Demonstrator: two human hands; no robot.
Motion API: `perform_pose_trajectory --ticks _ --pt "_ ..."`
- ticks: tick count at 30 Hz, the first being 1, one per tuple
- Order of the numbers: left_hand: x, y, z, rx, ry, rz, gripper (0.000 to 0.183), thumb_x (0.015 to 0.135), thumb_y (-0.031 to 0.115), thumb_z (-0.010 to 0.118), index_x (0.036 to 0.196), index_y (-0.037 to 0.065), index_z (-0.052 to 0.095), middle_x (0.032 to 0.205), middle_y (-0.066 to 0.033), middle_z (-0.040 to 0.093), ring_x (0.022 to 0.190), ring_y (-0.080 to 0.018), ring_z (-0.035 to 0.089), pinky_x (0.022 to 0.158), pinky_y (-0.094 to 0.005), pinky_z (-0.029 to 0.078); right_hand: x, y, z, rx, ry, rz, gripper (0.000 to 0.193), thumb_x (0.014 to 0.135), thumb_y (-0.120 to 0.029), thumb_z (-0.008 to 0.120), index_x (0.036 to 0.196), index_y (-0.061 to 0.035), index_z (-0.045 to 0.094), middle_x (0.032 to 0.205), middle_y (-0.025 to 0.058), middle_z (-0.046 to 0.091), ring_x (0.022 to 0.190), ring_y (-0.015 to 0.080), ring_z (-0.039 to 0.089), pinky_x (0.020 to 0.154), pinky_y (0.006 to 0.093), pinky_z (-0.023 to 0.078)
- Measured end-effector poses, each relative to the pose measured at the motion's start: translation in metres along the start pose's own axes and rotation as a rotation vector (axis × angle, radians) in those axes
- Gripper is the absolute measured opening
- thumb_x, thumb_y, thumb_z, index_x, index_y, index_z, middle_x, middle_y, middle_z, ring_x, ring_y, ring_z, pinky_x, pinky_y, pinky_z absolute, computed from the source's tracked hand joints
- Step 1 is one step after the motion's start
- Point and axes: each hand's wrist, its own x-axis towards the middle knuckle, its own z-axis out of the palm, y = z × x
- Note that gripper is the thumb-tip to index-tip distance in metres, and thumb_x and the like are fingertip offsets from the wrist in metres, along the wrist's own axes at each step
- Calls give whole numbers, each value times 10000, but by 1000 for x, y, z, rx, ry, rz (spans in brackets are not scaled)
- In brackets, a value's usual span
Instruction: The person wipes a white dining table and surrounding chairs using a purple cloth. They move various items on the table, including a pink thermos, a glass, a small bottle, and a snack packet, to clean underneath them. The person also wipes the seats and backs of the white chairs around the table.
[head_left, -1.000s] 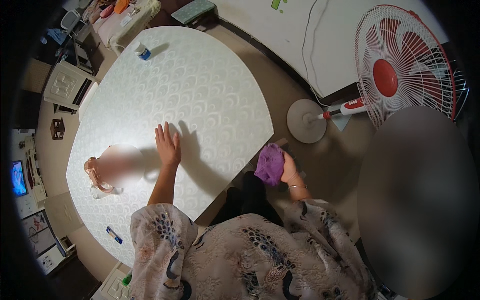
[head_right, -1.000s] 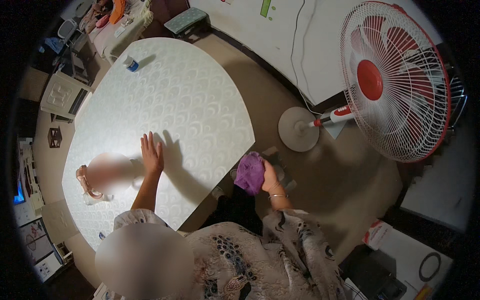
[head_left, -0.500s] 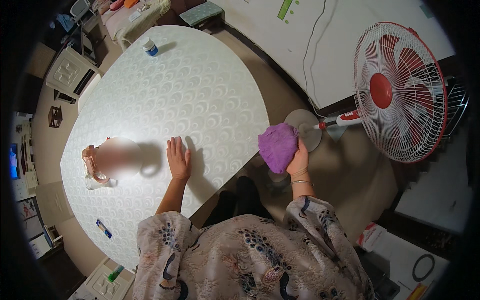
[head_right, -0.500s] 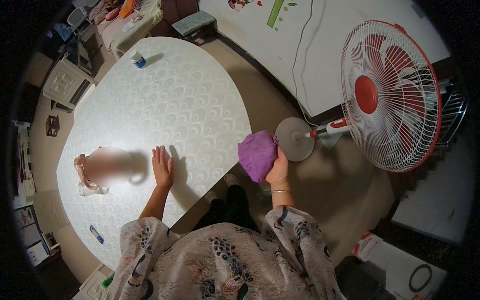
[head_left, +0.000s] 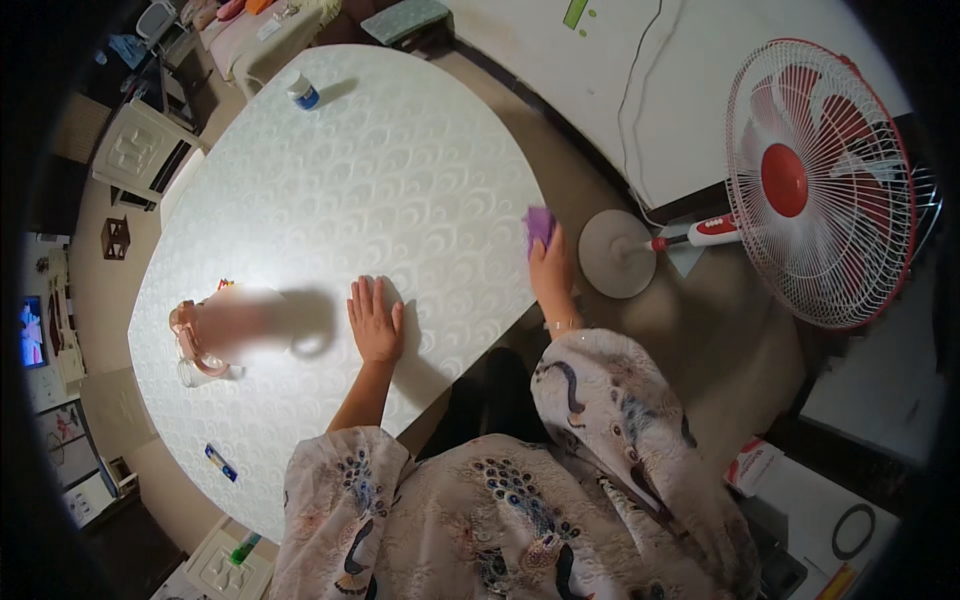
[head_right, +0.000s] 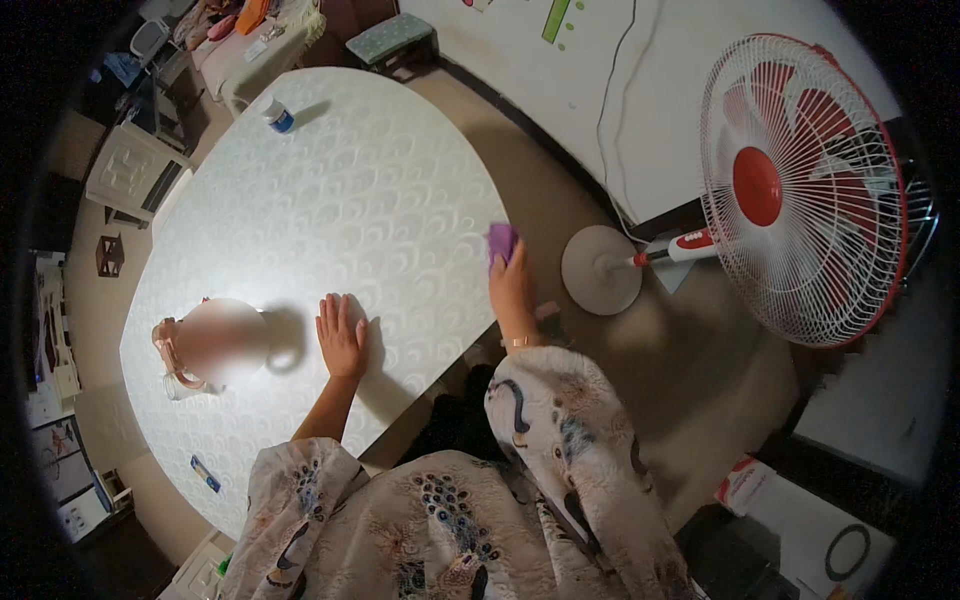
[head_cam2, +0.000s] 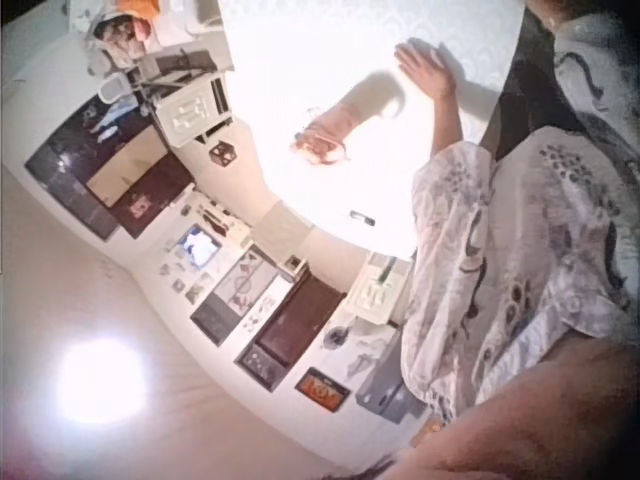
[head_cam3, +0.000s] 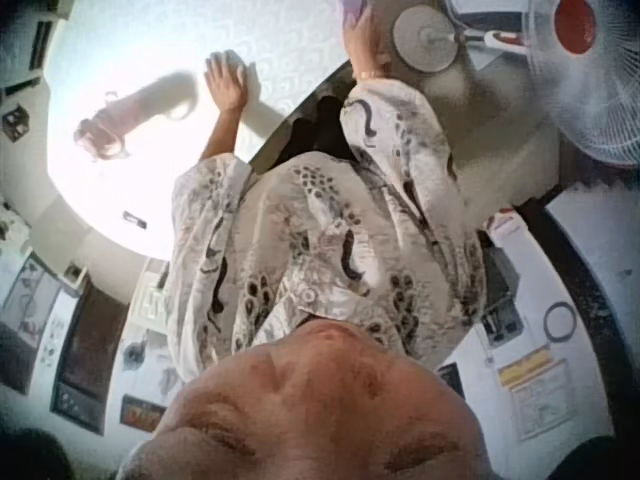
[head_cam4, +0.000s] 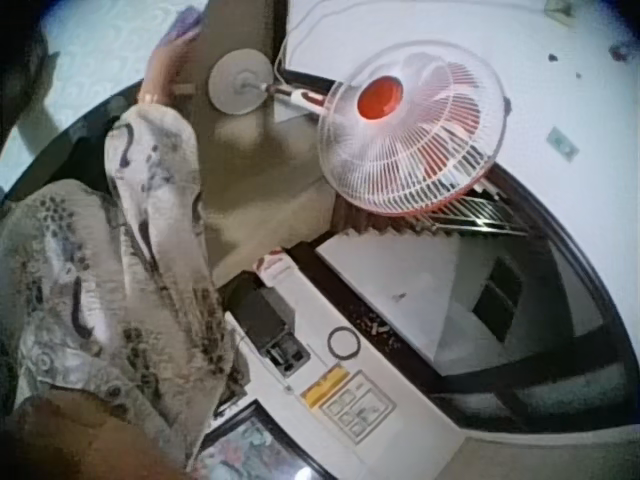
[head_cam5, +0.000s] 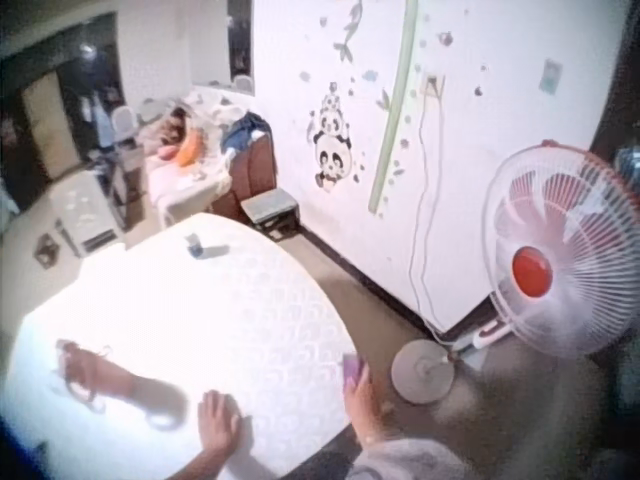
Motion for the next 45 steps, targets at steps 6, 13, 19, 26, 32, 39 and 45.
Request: perform_pose_trajectory --ticks 6,13,19,26,32,39,45 --pt "4 0 -5 -41 -1 14 581 927 335 511 1435 97 360 1512 -186 277 1416 -360 211 1147 -497 157 -60 -1 2 10 79 117 565 911 -155 536 1393 47 321 1327 297 451 1201 455 444 1020 479 350" --pt "17 -5 -15 -110 -85 56 607 908 315 540 1438 84 360 1517 -190 267 1410 -382 216 1133 -519 173 66 -45 25 -291 -75 49 554 928 -227 536 1393 -1 335 1222 256 529 1070 402 550 892 470 450" --pt "81 -16 -16 -112 -75 -21 604 899 291 553 1434 81 368 1511 -189 280 1403 -384 233 1130 -520 183 229 -114 114 -236 -176 -233 506 936 -248 527 1376 -56 367 1209 241 548 1083 398 553 901 479 452" --pt "193 -27 -19 -45 -28 -111 576 902 283 556 1428 118 387 1507 -168 299 1408 -362 236 1142 -515 172 350 -181 198 -41 -337 -522 492 908 -249 576 1314 -38 396 1202 243 550 1112 420 538 958 483 418" --pt "239 -77 -28 -22 66 -245 592 898 331 557 1430 133 389 1510 -169 294 1410 -360 232 1144 -514 164 333 -162 184 17 -422 -420 596 907 -317 568 1371 -10 356 1180 277 537 1085 450 519 945 484 421" --pt "245 -76 -27 -33 54 -245 682 829 359 615 1426 112 396 1503 -189 296 1400 -390 241 1127 -533 184 393 -284 268 -244 -453 -643 570 899 -341 520 1418 -150 380 1161 247 551 1090 391 540 939 489 424" --pt "246 -77 -29 -71 34 -251 693 815 399 619 1415 119 413 1484 -202 321 1378 -408 277 1110 -544 208 427 -402 373 -285 -601 -633 574 898 -485 465 1399 -208 416 1257 199 549 1166 382 523 967 478 417"
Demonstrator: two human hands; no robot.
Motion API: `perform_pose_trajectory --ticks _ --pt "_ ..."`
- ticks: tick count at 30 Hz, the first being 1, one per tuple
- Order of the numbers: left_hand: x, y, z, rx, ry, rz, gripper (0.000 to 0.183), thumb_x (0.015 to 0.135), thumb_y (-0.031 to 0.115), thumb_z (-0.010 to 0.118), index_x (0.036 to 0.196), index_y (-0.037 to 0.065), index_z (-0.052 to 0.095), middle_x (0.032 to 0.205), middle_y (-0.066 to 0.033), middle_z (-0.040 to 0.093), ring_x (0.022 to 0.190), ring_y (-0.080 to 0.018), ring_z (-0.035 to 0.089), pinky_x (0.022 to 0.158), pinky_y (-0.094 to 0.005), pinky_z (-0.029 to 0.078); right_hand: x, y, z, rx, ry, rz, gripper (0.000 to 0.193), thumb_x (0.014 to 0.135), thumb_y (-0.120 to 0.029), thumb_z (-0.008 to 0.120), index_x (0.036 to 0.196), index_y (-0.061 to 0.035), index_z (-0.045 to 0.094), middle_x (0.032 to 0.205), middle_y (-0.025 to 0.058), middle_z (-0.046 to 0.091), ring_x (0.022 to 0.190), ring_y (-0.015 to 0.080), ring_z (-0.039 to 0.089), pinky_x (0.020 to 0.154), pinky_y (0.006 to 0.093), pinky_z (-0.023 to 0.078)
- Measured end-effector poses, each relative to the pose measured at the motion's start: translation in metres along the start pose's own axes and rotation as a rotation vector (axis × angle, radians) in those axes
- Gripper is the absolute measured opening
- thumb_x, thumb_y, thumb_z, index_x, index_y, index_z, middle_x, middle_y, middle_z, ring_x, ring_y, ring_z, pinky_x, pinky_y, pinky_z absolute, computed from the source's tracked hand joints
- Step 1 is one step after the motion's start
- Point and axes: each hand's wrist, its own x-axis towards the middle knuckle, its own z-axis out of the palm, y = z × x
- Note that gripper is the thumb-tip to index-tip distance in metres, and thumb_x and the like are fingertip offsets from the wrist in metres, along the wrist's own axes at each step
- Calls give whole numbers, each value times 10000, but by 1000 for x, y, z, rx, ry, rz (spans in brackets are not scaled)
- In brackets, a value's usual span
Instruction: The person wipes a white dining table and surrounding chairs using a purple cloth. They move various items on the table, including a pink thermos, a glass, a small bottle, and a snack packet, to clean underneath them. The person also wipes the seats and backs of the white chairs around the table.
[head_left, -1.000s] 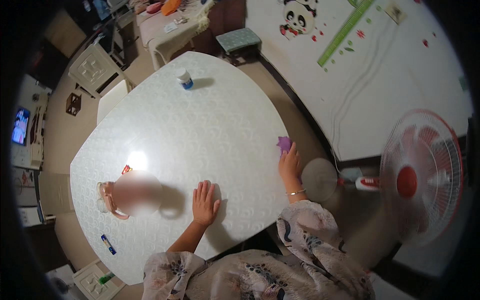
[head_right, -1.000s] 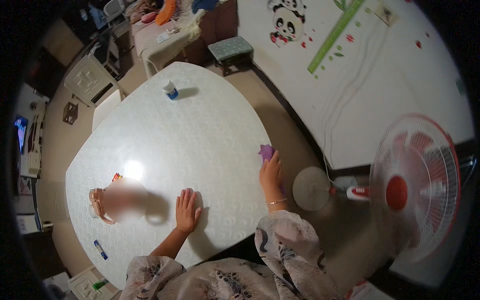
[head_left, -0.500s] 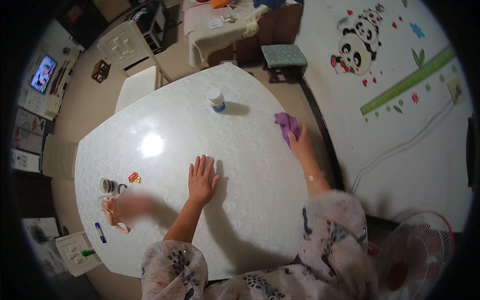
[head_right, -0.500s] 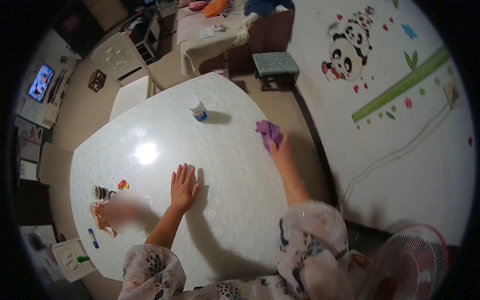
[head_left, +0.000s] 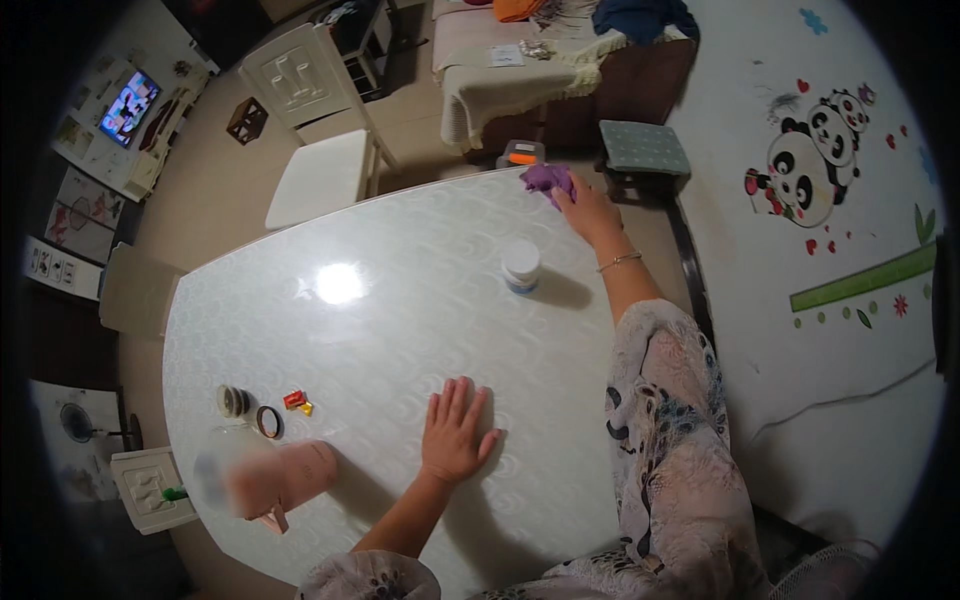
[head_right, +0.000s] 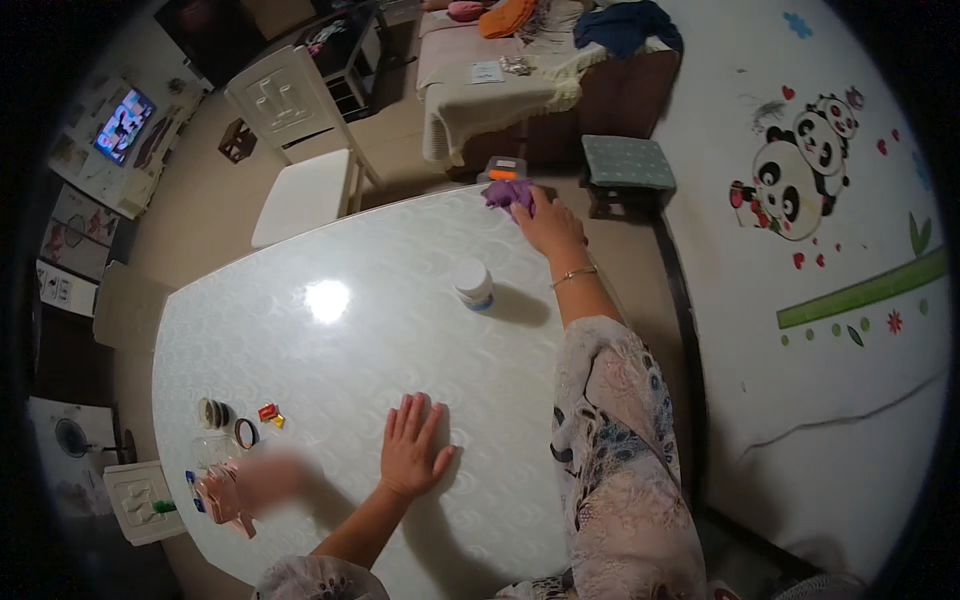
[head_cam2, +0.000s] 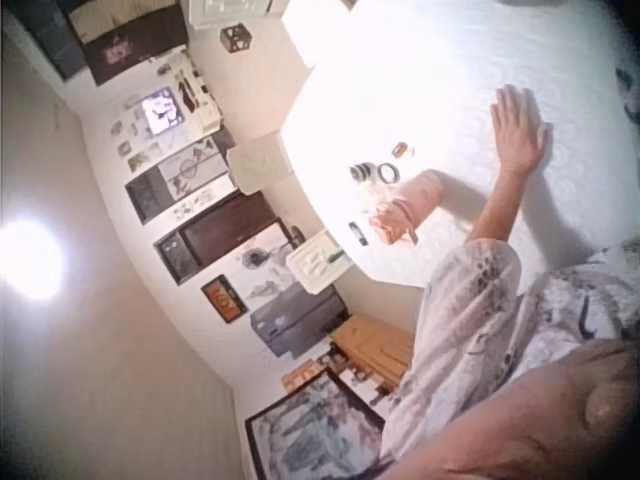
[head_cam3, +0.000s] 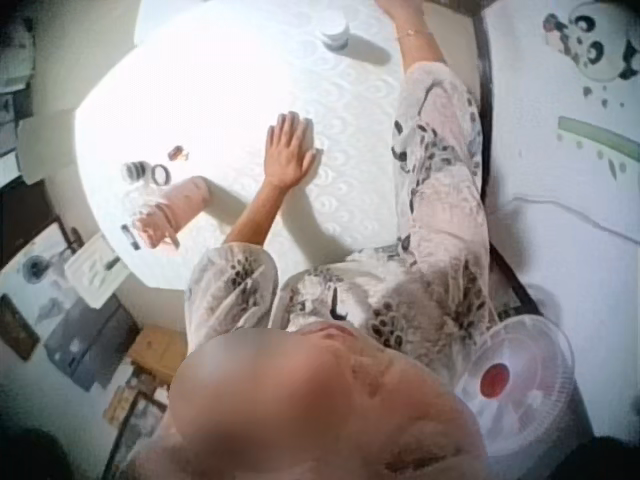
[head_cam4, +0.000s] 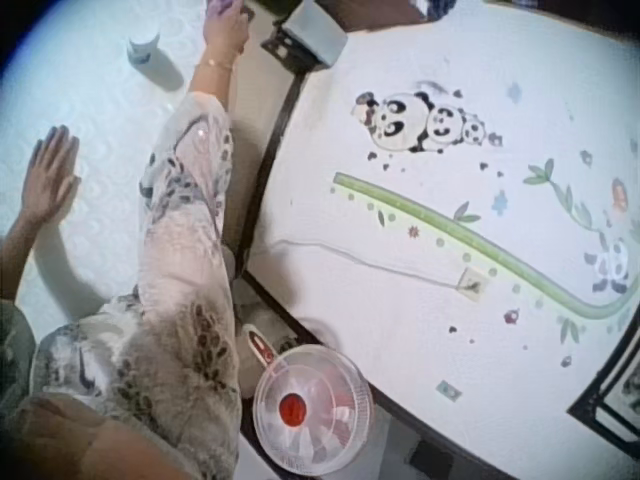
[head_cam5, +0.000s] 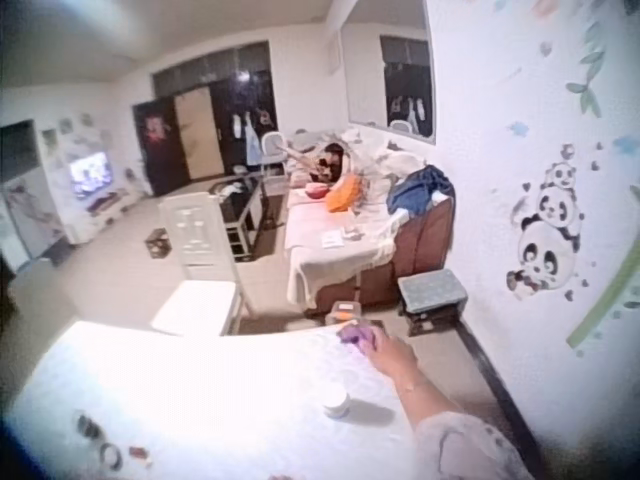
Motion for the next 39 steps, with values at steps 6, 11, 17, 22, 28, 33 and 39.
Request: perform_pose_trajectory --ticks 6,11,17,22,28,33,39 --pt "5 1 -3 15 -32 -16 695 813 427 624 1410 131 423 1487 -189 322 1384 -383 280 1113 -526 213 64 -31 10 103 -39 -54 477 904 -441 520 1270 -134 532 1206 150 616 1100 346 581 919 422 453" --pt "6 0 -8 47 -36 -7 691 822 447 607 1410 133 424 1489 -186 322 1382 -378 286 1114 -521 214 67 -26 27 85 48 -67 451 898 -405 538 1265 -142 539 1181 139 627 1100 334 583 913 428 458" --pt "4 4 -3 44 -24 -1 694 819 416 604 1423 136 407 1503 -187 299 1394 -385 260 1121 -522 198 22 -2 15 79 135 18 392 907 -369 555 1182 -89 565 1186 156 606 1125 347 557 935 471 437" --pt "1 0 1 83 7 11 697 826 424 601 1428 136 399 1503 -188 296 1395 -382 256 1127 -524 197 -51 40 3 90 241 63 341 901 -353 568 1062 -52 570 1069 176 637 1013 374 594 856 484 465" --pt "-1 -2 9 58 63 48 681 819 393 621 1405 110 421 1495 -196 306 1402 -374 242 1134 -526 180 -194 115 -9 145 340 230 340 903 -323 577 1071 -29 546 1010 231 631 954 425 590 823 491 471" --pt "-12 -31 16 -219 133 172 632 837 268 568 1415 80 395 1472 -194 352 1388 -372 276 1137 -495 201 -367 148 15 165 531 296 341 909 -285 580 1056 19 534 1042 265 605 984 446 565 840 487 457" --pt "-85 -22 1 -445 53 344 654 800 47 514 1432 39 345 1456 -203 368 1382 -390 280 1144 -483 200 -570 142 57 112 781 416 345 915 -266 572 1061 43 533 1050 287 589 991 451 554 842 485 449"
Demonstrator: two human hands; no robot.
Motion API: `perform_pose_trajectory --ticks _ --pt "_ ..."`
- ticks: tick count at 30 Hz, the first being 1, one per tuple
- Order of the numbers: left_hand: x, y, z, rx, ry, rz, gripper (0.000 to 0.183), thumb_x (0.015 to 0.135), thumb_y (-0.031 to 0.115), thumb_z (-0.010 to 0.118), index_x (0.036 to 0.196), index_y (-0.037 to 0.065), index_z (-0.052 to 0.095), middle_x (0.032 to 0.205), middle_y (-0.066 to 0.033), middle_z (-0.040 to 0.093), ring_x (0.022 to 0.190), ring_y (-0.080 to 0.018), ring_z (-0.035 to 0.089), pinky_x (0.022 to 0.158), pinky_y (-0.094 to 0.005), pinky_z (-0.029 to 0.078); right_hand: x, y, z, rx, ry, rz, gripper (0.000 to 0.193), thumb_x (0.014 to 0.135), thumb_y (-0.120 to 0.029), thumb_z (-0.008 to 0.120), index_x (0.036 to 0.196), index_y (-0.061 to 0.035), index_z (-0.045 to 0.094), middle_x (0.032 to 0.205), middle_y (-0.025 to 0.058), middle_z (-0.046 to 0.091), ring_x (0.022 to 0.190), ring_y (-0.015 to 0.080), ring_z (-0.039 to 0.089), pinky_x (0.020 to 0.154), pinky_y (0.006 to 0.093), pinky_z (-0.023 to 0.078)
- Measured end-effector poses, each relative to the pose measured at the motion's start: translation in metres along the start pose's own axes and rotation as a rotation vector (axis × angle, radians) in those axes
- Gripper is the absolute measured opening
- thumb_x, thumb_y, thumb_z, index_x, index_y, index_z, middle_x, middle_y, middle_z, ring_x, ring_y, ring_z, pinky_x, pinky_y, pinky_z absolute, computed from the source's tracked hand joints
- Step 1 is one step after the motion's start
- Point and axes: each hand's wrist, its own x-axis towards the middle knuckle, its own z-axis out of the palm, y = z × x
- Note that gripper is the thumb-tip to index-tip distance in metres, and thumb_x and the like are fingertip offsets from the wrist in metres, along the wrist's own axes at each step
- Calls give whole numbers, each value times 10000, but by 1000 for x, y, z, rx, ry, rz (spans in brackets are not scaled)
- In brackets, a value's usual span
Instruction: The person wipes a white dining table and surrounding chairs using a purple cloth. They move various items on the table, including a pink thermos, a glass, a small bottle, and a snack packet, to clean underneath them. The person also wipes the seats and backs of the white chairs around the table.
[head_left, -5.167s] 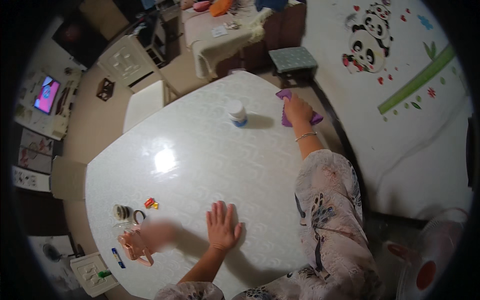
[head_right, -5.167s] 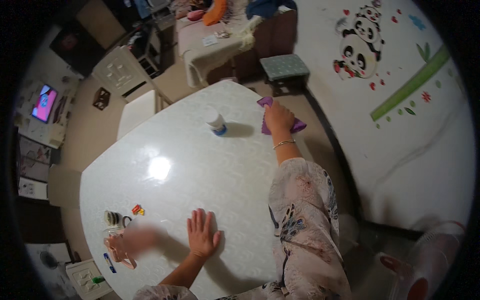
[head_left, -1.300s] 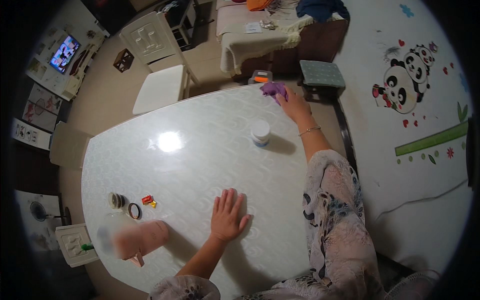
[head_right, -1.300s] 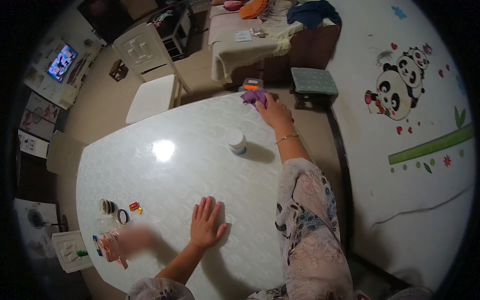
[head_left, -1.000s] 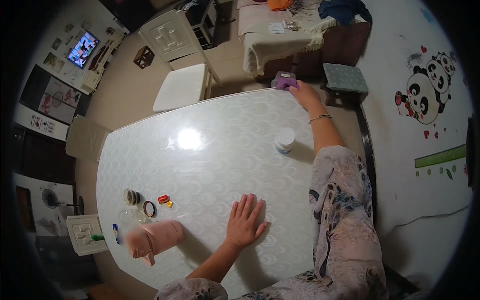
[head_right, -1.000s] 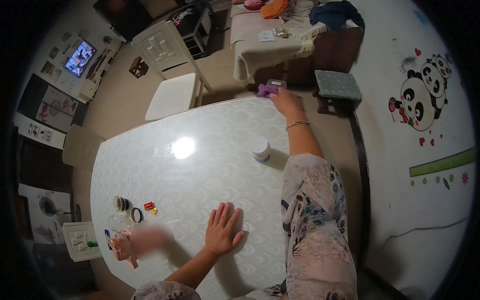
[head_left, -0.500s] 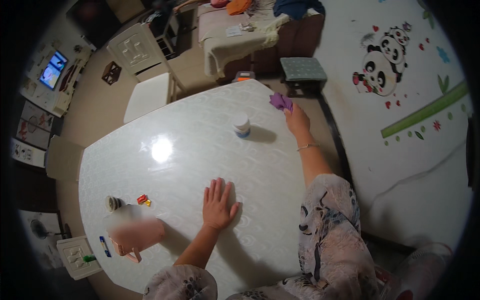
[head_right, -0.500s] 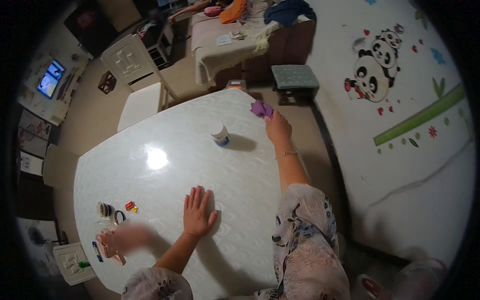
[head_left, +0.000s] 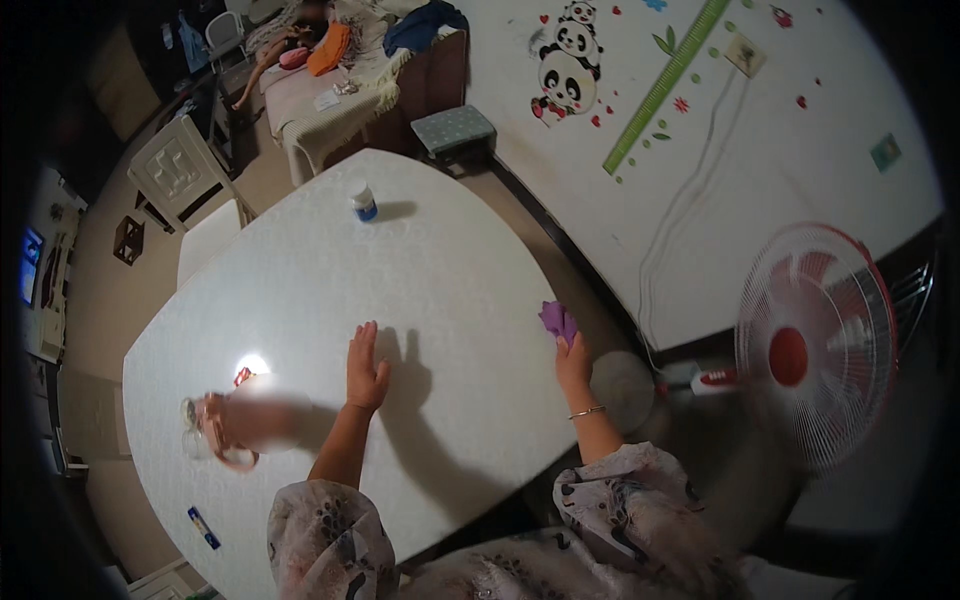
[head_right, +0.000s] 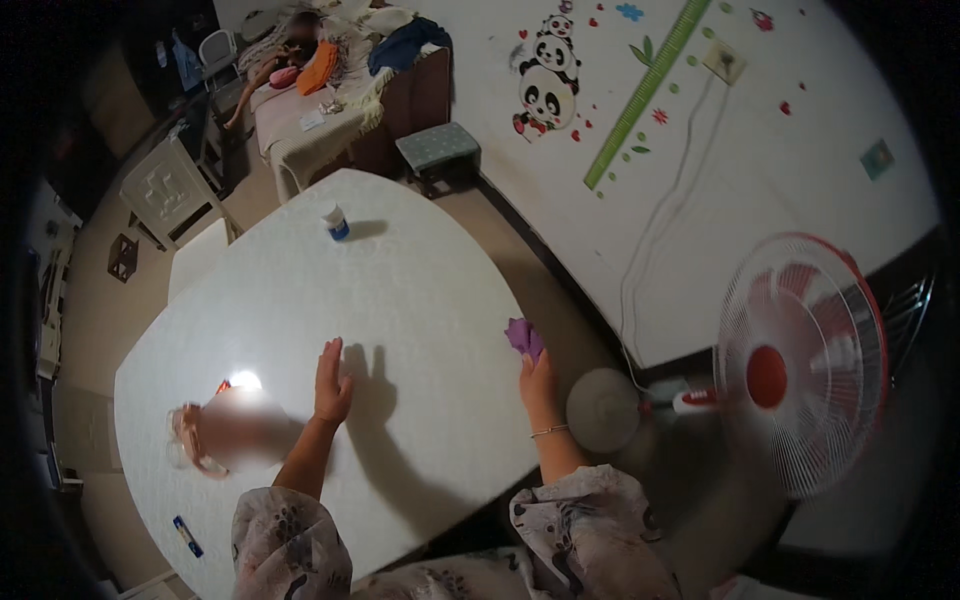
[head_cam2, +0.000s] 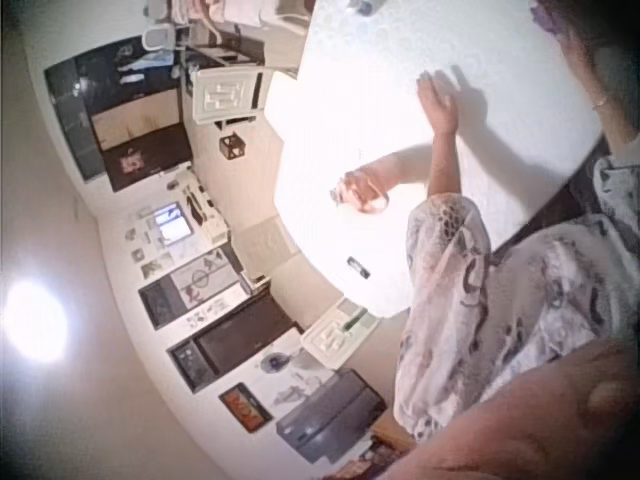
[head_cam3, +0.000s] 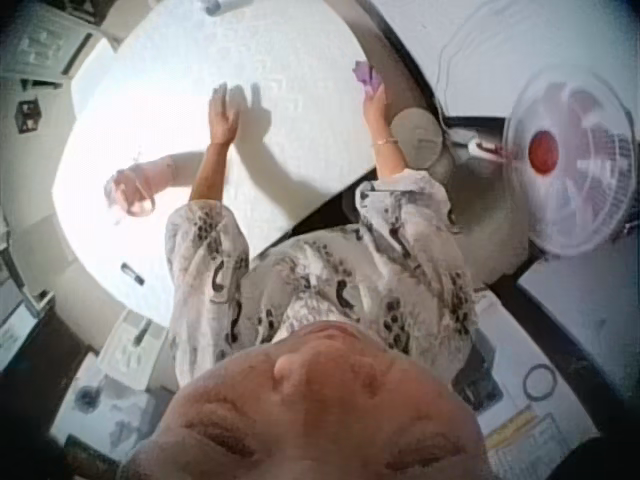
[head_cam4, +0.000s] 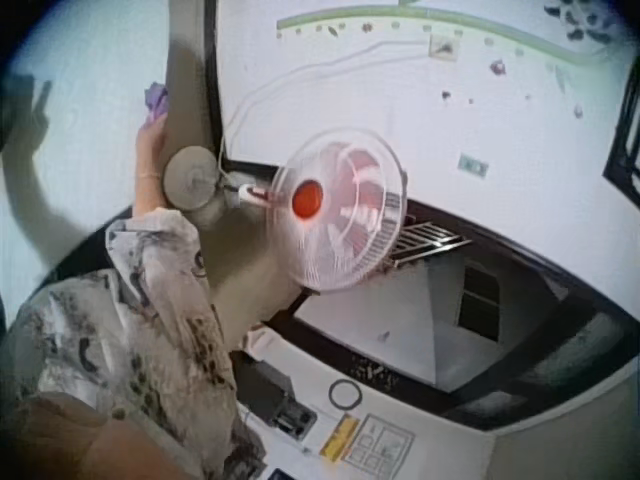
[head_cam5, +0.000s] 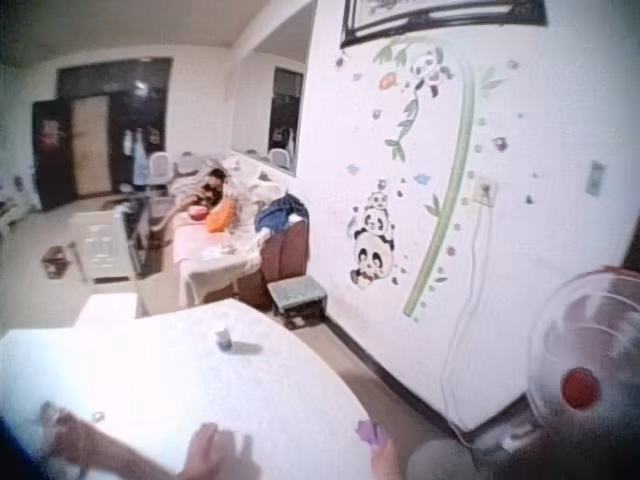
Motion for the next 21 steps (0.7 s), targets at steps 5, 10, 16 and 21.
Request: perform_pose_trajectory --ticks 5,10,16,21 --pt "-103 57 -5 146 -229 78 701 785 55 567 1443 70 329 1462 -208 348 1376 -403 274 1136 -509 210 -107 -6 -69 -65 -158 307 451 908 -262 587 1207 63 498 1115 306 581 1033 454 556 886 469 450" --pt "-181 71 4 157 -331 115 778 749 81 645 1454 94 315 1464 -206 344 1378 -398 277 1129 -515 228 -188 -18 -111 26 -143 315 472 926 -318 553 1221 48 514 1177 291 569 1095 443 538 947 467 426" --pt "-189 77 -5 158 -163 106 663 827 95 612 1432 64 343 1445 -215 367 1362 -403 302 1120 -505 246 -212 -6 -151 1220 -440 1072 395 967 -306 483 1203 -3 577 1194 161 620 1087 323 590 947 421 456" --pt "-204 71 -17 189 -110 8 626 863 126 596 1433 63 346 1439 -216 380 1363 -397 303 1118 -492 248 -168 -17 -210 1833 -663 992 507 993 -410 370 1344 -60 477 1344 102 528 1248 278 483 1098 421 338"
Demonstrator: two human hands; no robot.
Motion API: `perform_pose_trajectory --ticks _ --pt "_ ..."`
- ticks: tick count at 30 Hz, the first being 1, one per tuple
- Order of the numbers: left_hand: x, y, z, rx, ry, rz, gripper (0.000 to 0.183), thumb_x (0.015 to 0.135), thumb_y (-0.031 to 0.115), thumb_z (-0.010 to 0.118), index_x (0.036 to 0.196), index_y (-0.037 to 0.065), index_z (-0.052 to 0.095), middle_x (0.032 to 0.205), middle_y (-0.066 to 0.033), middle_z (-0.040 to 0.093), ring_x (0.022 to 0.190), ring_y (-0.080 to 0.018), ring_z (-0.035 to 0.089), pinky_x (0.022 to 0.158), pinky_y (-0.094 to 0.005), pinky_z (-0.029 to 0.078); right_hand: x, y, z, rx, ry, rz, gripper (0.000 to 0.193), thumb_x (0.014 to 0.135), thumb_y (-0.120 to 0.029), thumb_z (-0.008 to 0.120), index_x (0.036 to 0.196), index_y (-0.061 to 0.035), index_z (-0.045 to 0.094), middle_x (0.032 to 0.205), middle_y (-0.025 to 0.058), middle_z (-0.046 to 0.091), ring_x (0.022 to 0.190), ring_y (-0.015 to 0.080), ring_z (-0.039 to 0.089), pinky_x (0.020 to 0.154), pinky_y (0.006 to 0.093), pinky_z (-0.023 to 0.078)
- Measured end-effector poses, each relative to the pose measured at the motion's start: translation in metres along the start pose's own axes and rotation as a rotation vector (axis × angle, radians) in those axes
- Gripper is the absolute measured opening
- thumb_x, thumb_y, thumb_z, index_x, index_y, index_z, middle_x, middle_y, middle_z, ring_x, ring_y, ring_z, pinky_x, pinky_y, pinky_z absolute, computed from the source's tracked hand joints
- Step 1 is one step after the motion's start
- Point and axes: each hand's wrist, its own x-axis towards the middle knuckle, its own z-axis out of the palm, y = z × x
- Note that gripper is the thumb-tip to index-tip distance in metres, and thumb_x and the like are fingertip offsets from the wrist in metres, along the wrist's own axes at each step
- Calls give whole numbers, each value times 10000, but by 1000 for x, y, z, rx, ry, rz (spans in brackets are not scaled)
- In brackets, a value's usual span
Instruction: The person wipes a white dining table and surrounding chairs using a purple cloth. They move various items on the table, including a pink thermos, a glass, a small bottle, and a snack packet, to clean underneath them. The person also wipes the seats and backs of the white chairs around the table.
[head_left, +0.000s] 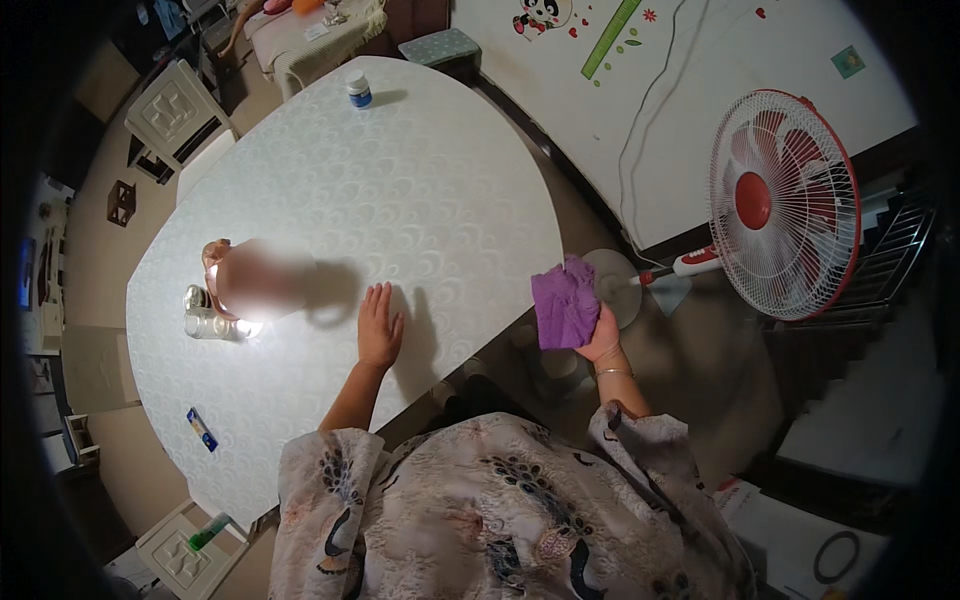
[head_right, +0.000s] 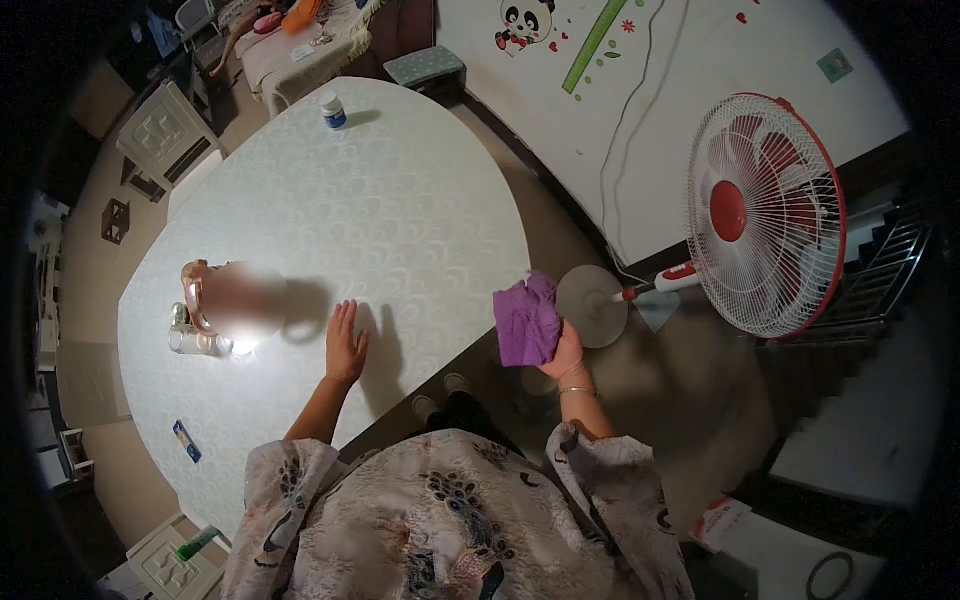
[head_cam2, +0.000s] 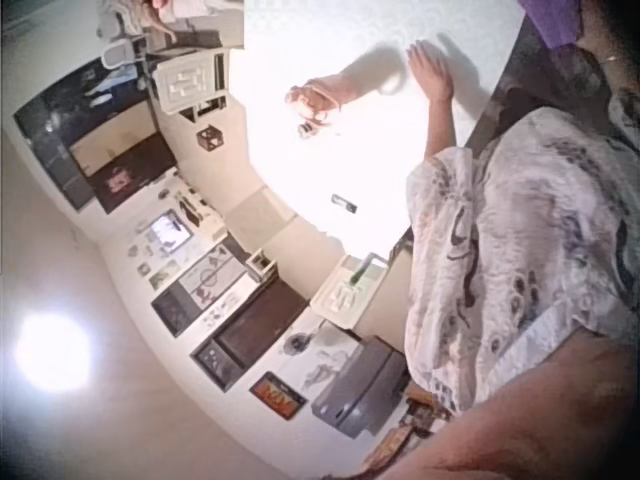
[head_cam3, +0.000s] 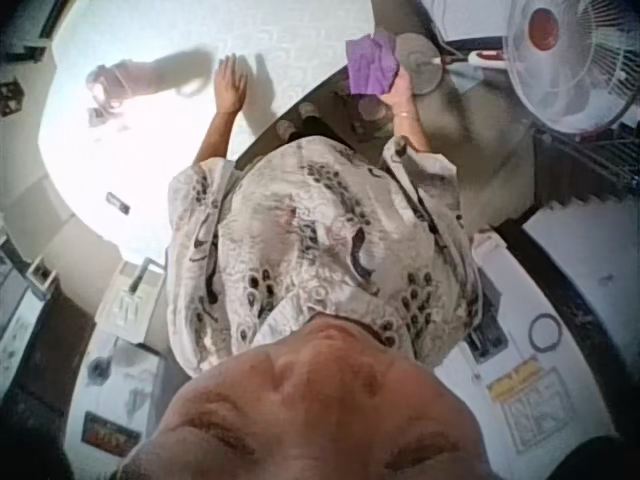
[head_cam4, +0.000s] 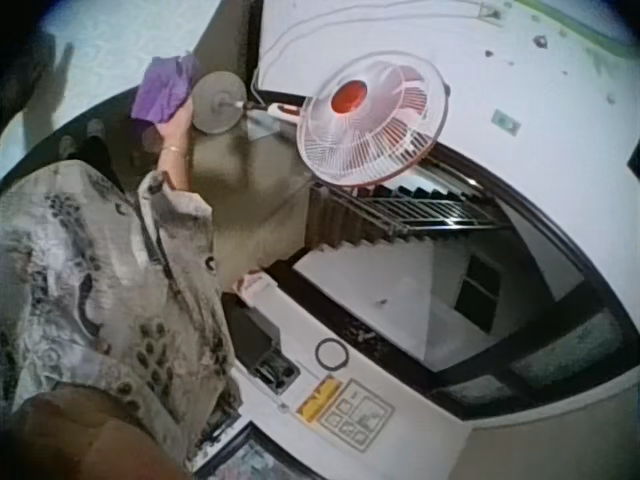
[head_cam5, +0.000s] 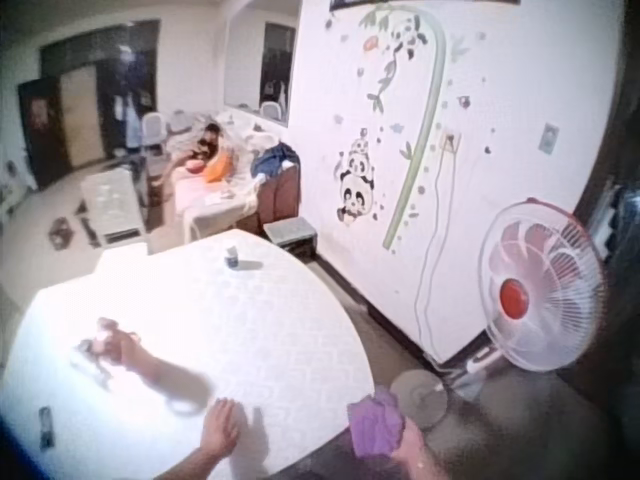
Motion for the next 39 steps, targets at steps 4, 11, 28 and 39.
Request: perform_pose_trajectory --ticks 4,11,28,39 --pt "-5 2 3 25 -7 -26 623 871 139 597 1435 66 343 1442 -216 375 1362 -394 307 1120 -492 247 19 -11 16 32 -13 -78 516 989 -415 359 1372 -83 454 1381 94 493 1279 285 448 1117 438 300" --pt "-14 5 1 78 58 -147 627 863 134 613 1427 52 350 1436 -217 383 1349 -399 324 1114 -493 261 78 -19 6 -1042 441 -457 341 964 -306 432 1096 -39 599 1088 122 634 1030 288 575 907 419 422" --pt "-41 2 6 164 22 -260 718 772 210 658 1419 84 374 1485 -202 307 1383 -378 280 1127 -503 238 351 87 142 -2457 20 -707 626 909 -503 480 1457 -229 352 1528 202 243 1396 412 212 1129 563 97" --pt "-50 -8 6 -6 233 -308 701 792 57 628 1433 49 343 1470 -218 325 1360 -386 311 1120 -461 260 257 92 90 -2554 -199 -758 607 922 -485 476 1456 -222 353 1523 186 257 1387 393 235 1129 552 133"
